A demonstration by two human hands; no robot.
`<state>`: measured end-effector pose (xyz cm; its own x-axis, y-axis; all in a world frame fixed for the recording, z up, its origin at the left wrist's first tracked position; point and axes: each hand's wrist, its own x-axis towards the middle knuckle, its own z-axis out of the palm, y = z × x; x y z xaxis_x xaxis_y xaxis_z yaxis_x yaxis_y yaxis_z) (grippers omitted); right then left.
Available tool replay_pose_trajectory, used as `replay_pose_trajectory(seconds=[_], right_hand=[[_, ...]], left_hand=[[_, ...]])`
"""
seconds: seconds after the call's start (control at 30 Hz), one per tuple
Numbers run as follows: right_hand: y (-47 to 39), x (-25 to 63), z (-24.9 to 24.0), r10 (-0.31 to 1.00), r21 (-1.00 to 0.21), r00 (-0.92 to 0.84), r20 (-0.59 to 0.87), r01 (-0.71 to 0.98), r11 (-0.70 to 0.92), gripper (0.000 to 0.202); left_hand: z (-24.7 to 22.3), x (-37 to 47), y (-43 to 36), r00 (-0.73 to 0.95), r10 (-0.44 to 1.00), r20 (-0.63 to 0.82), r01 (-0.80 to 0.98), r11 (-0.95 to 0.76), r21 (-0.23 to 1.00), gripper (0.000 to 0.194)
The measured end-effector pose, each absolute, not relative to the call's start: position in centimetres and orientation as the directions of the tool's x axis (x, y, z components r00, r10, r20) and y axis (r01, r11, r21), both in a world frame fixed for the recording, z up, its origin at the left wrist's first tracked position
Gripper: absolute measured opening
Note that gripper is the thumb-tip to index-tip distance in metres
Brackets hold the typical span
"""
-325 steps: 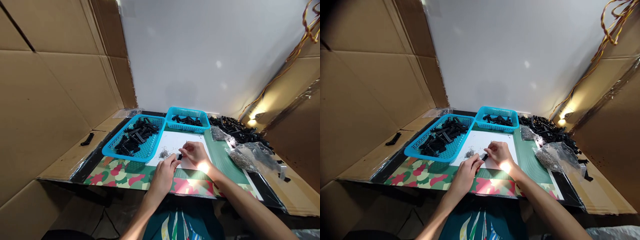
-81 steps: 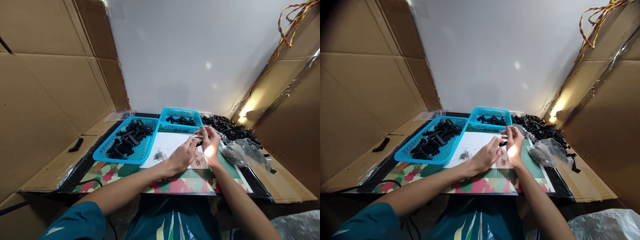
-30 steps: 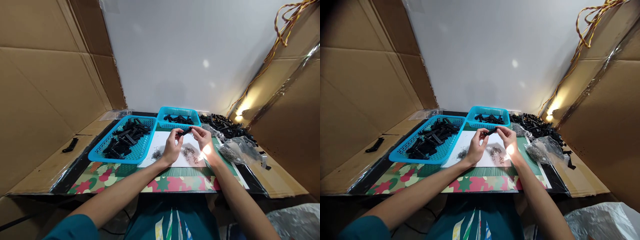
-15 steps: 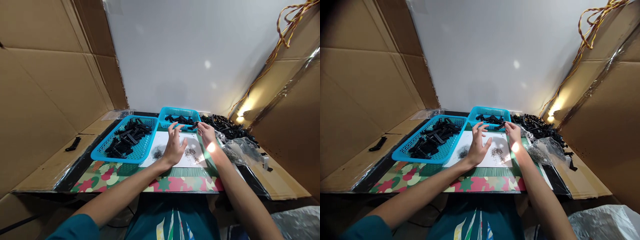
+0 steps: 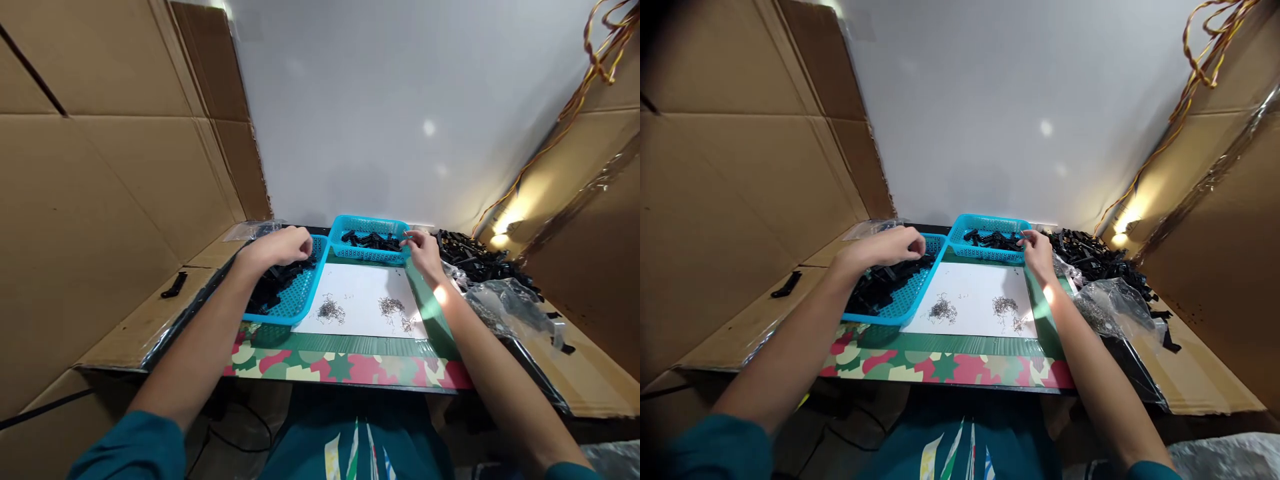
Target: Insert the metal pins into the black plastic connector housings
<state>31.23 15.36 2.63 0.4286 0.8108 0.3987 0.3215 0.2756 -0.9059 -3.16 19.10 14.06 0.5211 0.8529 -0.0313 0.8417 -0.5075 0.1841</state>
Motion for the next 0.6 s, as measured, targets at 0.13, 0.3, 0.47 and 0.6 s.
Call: replay_pose_trajectory(seconds=[0.13, 0.3, 0.47, 0.6], right_hand=[[12.5, 29.9, 2.9, 0.833, -0.886, 0.338, 0.439, 0.315, 0.339, 0.023], [8.4, 28.9, 3.5, 0.888, -0.849, 0.138, 0.439, 0.387, 0.36, 0.018], [4.3, 28.4, 3.3, 0.946, -0.742, -0.17, 0.276, 0.588, 0.322, 0.015], [1.5, 28.0, 3.0, 0.979, -0.73, -0.155, 0.134, 0.652, 0.204, 0.02]], left_hand=[[12.3, -5.5, 20.1, 0.498, 0.837, -0.225, 0.866, -0.494, 0.077, 0.012], [9.6, -6.1, 19.2, 0.484, 0.824, -0.296, 0.866, -0.498, 0.03, 0.015], [9.7, -6.5, 18.4, 0.473, 0.832, -0.291, 0.874, -0.485, 0.033, 0.008], [10.4, -7.4, 18.2, 0.484, 0.83, -0.278, 0.871, -0.487, 0.063, 0.005]])
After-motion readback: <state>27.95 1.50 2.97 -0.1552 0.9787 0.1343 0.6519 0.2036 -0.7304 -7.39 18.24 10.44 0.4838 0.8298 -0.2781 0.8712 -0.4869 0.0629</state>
